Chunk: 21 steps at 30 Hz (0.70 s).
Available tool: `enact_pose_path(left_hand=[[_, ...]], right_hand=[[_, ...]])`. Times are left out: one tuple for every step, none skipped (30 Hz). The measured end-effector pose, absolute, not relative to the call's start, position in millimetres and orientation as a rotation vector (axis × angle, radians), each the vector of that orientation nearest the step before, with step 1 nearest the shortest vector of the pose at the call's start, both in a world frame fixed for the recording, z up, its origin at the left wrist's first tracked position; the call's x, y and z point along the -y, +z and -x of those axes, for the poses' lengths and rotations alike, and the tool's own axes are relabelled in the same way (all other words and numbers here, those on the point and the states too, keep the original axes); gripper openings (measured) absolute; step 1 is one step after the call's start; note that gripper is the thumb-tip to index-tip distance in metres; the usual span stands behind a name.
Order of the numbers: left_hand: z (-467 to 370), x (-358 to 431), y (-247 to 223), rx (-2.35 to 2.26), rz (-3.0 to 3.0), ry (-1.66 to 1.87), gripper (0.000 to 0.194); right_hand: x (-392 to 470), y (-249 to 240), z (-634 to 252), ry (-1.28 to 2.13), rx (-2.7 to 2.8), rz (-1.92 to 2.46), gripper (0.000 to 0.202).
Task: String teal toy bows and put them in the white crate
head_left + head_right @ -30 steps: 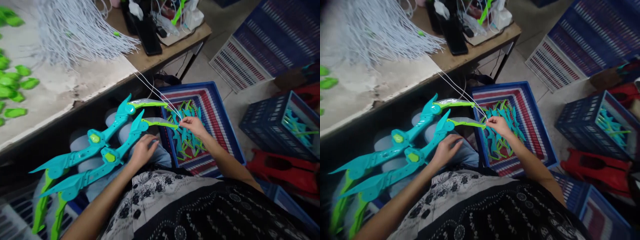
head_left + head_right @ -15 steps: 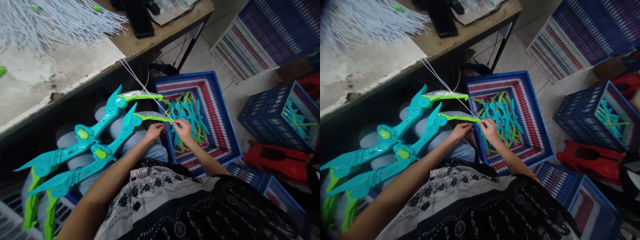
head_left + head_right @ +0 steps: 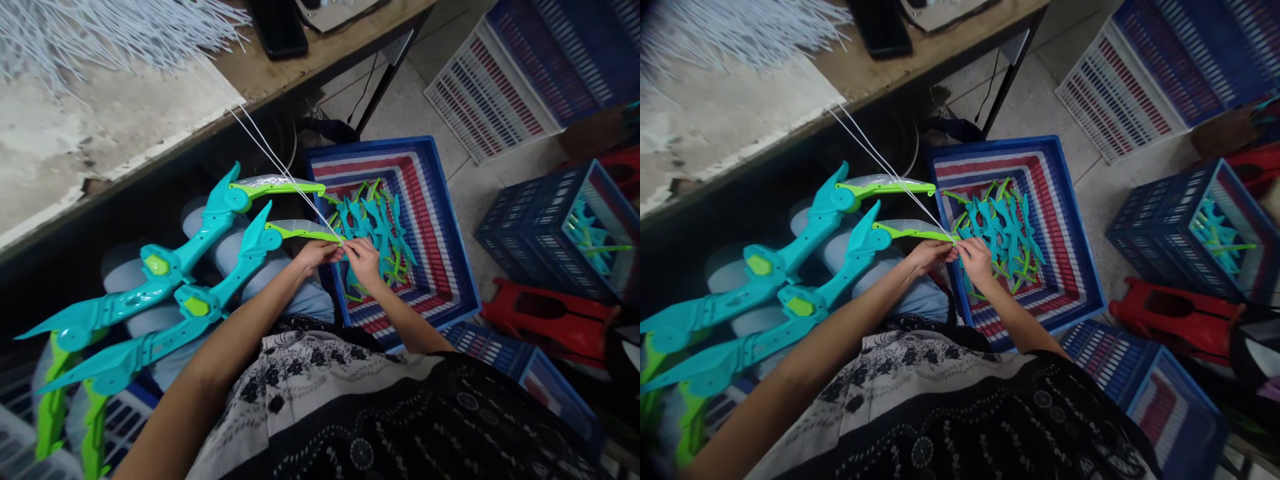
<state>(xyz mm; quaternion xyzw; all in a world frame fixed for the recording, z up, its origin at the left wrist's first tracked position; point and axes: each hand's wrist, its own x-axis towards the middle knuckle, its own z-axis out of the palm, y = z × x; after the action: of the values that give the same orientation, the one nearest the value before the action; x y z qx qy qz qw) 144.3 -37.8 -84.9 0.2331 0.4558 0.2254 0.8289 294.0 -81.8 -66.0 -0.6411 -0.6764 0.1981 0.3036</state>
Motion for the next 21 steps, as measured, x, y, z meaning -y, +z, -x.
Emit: enact_pose_path(left_hand=[[-145.6, 36.9, -85.7, -0.961, -0.498, 0.476, 0.009], [-146.9, 36.1, -86.0, -0.961, -0.507, 0.474, 0.009], [-148.1, 35.5, -85.6, -0.969, -0.521, 0.473, 0.01], [-149.4, 35.1, -84.7, -0.985, -0.54, 0.472, 0.011], [-150.8, 35.0, -83.2, -1.006, -0.564, 0.471, 0.013], [-152.2, 35.2, -81.0, -1.033, -0.591, 0.468, 0.014], [-153.3, 35.8, -78.2, -1.064, -0.622, 0.463, 0.016], [-153.5, 36.8, -74.4, -1.099, -0.655, 0.454, 0.017], [-152.1, 38.4, -69.4, -1.136, -0.689, 0.443, 0.018], [-148.4, 40.8, -63.1, -1.181, -0.728, 0.435, 0.019], [-141.4, 44.3, -55.2, -1.232, -0.782, 0.429, 0.02], [-130.4, 49.3, -45.8, -1.287, -0.847, 0.427, 0.02], [-114.8, 56.2, -35.1, -1.343, -0.915, 0.429, 0.021], [-94.5, 65.4, -23.7, -1.398, -0.992, 0.433, 0.02], [-69.5, 77.4, -12.2, -1.457, -1.046, 0.429, 0.022], [-40.3, 92.6, -1.3, -1.514, -1.078, 0.424, 0.023], [-7.8, 111.3, 7.9, -1.594, -1.112, 0.405, 0.024], [26.8, 133.4, 15.0, -1.706, -1.187, 0.32, 0.026], [61.9, 158.8, 19.2, -1.817, -1.238, 0.222, 0.029], [95.9, 186.9, 20.6, -1.869, -1.283, 0.096, 0.031], [127.1, 216.7, 19.0, -1.913, -1.348, 0.008, 0.034]], right_hand=[[82.3, -65.2, -295.6, 0.551, 1.778, 1.692, 0.02], [82.4, -64.4, -297.2, 0.581, 1.754, 1.695, 0.019], [82.1, -63.8, -298.4, 0.606, 1.709, 1.714, 0.019], [81.2, -63.8, -299.1, 0.628, 1.64, 1.746, 0.019], [79.6, -64.4, -299.1, 0.658, 1.552, 1.776, 0.02], [77.5, -65.7, -298.4, 0.704, 1.455, 1.793, 0.02], [75.1, -67.6, -296.9, 0.771, 1.369, 1.795, 0.021], [72.5, -69.9, -294.7, 0.853, 1.303, 1.785, 0.022], [70.2, -72.2, -292.2, 0.939, 1.261, 1.767, 0.023], [68.4, -74.2, -289.6, 1.012, 1.24, 1.75, 0.023], [67.3, -75.7, -287.2, 1.056, 1.229, 1.742, 0.023], [67.1, -76.5, -285.4, 1.07, 1.224, 1.746, 0.023], [67.7, -76.6, -284.3, 1.064, 1.22, 1.755, 0.023], [69.0, -76.0, -283.9, 1.05, 1.217, 1.761, 0.023], [70.6, -75.0, -284.3, 1.038, 1.215, 1.761, 0.023], [72.4, -73.6, -285.3, 1.027, 1.214, 1.759, 0.022], [74.1, -72.1, -286.7, 1.02, 1.211, 1.755, 0.022], [75.6, -70.6, -288.3, 1.015, 1.208, 1.751, 0.022], [76.7, -69.2, -290.0, 1.011, 1.209, 1.755, 0.021], [77.4, -68.0, -291.6, 1.007, 1.217, 1.769, 0.021], [77.9, -67.0, -293.0, 1.0, 1.226, 1.787, 0.021]])
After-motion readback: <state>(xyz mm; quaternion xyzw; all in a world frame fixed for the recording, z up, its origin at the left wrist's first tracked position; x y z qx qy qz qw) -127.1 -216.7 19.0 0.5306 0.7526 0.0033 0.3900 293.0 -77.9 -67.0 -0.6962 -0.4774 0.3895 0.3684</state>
